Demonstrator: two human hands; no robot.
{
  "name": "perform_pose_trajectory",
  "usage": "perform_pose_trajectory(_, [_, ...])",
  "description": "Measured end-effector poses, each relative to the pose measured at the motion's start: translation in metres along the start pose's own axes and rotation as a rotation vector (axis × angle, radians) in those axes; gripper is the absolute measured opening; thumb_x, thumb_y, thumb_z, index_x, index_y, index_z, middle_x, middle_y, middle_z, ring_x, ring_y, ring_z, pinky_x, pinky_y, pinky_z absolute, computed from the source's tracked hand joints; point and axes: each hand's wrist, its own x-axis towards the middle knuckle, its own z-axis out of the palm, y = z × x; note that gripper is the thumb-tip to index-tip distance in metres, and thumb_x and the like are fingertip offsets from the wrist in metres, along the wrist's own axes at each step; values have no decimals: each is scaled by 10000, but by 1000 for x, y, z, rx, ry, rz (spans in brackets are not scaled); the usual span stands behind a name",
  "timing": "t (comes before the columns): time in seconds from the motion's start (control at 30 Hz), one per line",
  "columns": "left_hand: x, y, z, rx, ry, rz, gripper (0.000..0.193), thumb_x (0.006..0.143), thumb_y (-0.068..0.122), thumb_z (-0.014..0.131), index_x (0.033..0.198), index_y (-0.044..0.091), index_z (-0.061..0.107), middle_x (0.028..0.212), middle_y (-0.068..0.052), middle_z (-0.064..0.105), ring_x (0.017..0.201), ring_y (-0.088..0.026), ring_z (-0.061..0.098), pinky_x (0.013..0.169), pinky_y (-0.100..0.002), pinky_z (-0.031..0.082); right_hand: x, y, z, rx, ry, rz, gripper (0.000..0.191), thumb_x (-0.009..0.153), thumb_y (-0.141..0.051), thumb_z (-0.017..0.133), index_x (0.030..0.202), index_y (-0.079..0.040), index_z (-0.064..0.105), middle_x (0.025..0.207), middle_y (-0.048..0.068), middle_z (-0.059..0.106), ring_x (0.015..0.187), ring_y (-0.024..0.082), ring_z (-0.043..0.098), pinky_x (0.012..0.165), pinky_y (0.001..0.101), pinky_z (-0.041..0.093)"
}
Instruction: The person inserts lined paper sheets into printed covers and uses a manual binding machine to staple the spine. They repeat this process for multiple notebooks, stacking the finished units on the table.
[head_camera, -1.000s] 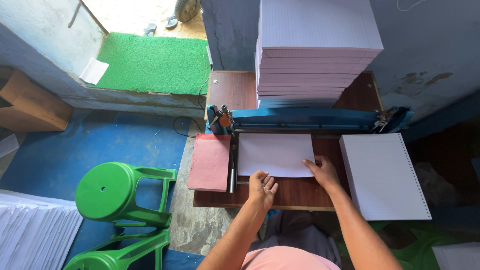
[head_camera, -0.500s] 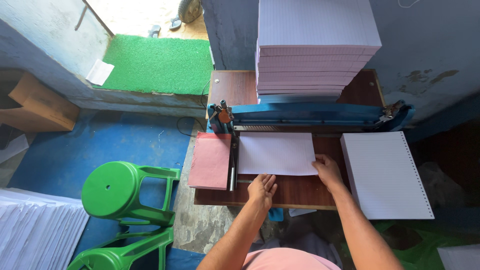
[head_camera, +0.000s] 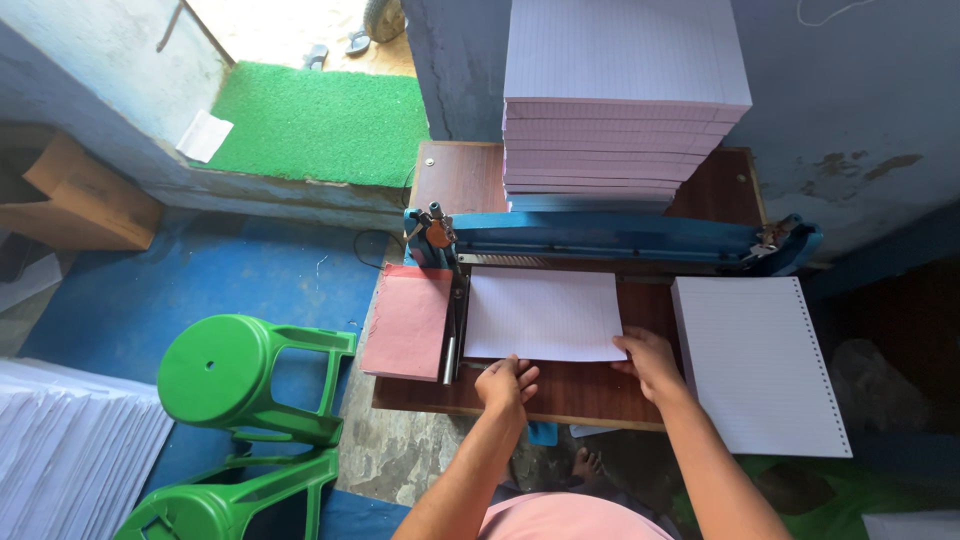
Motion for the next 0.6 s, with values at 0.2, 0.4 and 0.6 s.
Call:
perform_pose_trajectory(0.2, [-3,-9,-19,-34,-42,12,235,990,178,634,1116,-20,649,1007,-126,751,802,-221,762,573,-308,585,-4,14,-9,156,-140,170,225,923,-83,683,1111,32,634,1054,141,672,959,251,704,797,349,657])
perform_pose_trajectory(0.4, [-25,-6,-31,23,-83,7,253,984,179,662,1112,-39,637,955,-125,713,772,-241,717,594,-334,564,-6,32,-8,221,-125,150,240,907,-35,675,1135,40,651,1070,139,690,959,231,709,804,340,649])
perform_pose_trajectory(0.6, [-79,-1,-29,1173,-108,1266,280,920,181,727,1174,78,672,1116,-125,686,1059,-316,651,904,-494,520,-5,35,-14,261,-122,169,245,901,-9,670,1136,51,639,1055,153,689,931,237,711,791,334,648])
